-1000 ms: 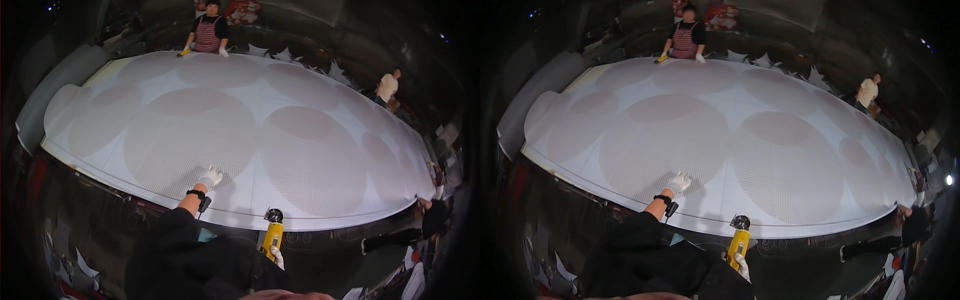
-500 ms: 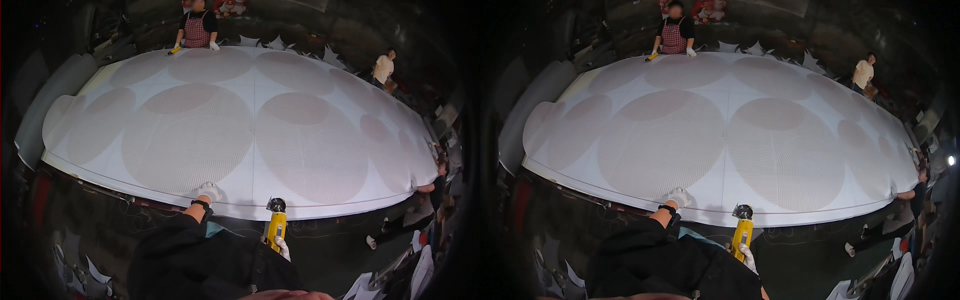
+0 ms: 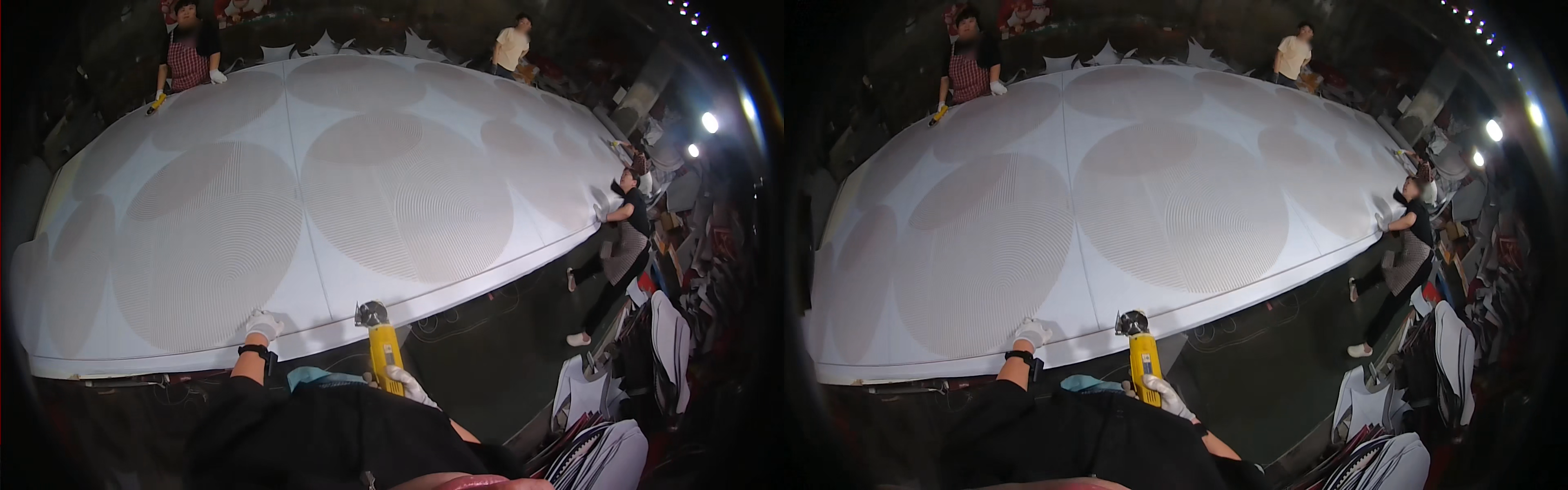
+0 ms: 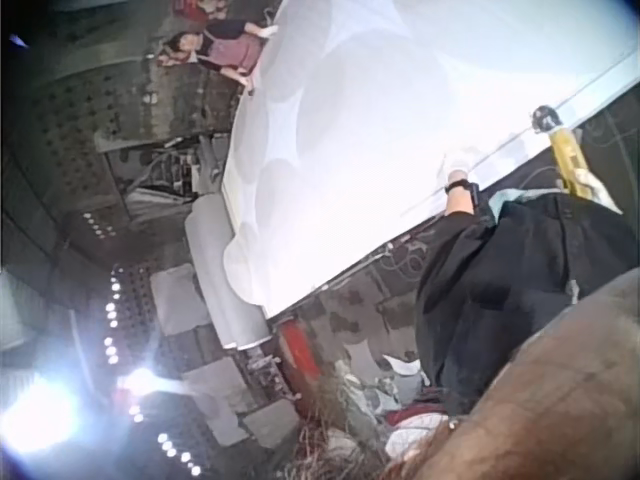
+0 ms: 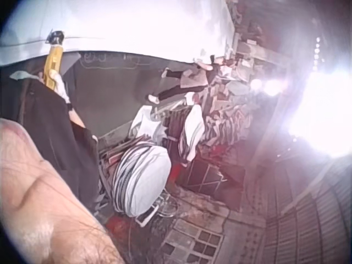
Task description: Cutting circular foam pads from a large sheet using a handheld power cutter.
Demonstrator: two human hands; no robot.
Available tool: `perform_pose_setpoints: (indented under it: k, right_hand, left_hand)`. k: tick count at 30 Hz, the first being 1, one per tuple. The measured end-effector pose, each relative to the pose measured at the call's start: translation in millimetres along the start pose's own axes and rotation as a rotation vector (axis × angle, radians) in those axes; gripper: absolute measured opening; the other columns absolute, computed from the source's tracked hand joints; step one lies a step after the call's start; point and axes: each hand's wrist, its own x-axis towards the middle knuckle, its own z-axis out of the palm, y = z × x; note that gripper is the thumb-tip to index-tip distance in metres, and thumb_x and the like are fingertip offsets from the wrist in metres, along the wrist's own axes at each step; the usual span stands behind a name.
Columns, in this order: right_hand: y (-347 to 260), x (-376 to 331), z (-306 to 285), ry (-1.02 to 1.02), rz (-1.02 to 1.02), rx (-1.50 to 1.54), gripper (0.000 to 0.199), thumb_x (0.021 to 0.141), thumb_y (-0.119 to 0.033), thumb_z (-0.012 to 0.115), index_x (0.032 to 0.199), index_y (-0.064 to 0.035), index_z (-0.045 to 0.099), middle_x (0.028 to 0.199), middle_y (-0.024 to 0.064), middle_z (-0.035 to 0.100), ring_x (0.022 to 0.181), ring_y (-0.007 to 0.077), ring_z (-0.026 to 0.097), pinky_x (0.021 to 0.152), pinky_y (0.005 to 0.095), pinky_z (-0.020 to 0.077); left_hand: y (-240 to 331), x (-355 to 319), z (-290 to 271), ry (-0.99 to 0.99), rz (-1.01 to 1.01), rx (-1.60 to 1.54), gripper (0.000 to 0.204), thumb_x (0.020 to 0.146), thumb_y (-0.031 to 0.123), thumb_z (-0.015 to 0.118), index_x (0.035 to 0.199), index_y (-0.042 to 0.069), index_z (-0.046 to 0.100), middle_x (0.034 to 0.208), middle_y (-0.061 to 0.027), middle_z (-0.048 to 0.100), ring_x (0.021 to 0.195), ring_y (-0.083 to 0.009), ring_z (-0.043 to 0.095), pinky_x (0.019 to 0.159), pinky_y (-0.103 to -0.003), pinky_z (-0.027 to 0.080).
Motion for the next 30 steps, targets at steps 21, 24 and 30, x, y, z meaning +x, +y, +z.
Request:
perform_pose_setpoints:
  k: [21,24,30]
  right_hand:
    - [-12.4,-6.9,-10.5,0.007,0.031,-0.055,0.046,0.085,-0.024,0.063,0.125,-0.0079,0.046,0.108,0.0155,0.058,0.089,0.0233,0.062,0.08,0.0378,0.0556]
    - [-13.5,-5.9,-20.0,0.037,0.038,-0.126,0.049,0.084,-0.024,0.063,0.125,-0.0064,0.045,0.107,0.0153,0.058,0.089,0.0243,0.062,0.082,0.0383,0.0546]
    - [-8.3,-2.7,-23.8,0.053,-0.003,-0.231,0.053,0.082,-0.033,0.066,0.117,0.0022,0.048,0.095,0.0124,0.062,0.082,0.0222,0.063,0.075,0.0331,0.0548]
  left_hand:
    - [35.3,-51.4,101.2,-1.186,-0.123,-1.725,0.037,0.092,0.04,0.048,0.081,0.005,0.053,0.082,-0.0173,0.058,0.076,-0.0246,0.058,0.054,-0.031,0.041]
    - [46.1,-110.0,56.3,-0.682,-0.227,-1.525,0.035,0.092,0.039,0.048,0.08,0.006,0.053,0.081,-0.0165,0.058,0.075,-0.0267,0.058,0.056,-0.032,0.044]
    - [38.1,-98.7,80.1,-0.356,-0.304,-2.257,0.044,0.089,0.028,0.056,0.109,-0.01,0.05,0.114,-0.0288,0.059,0.114,-0.0416,0.055,0.1,-0.05,0.044]
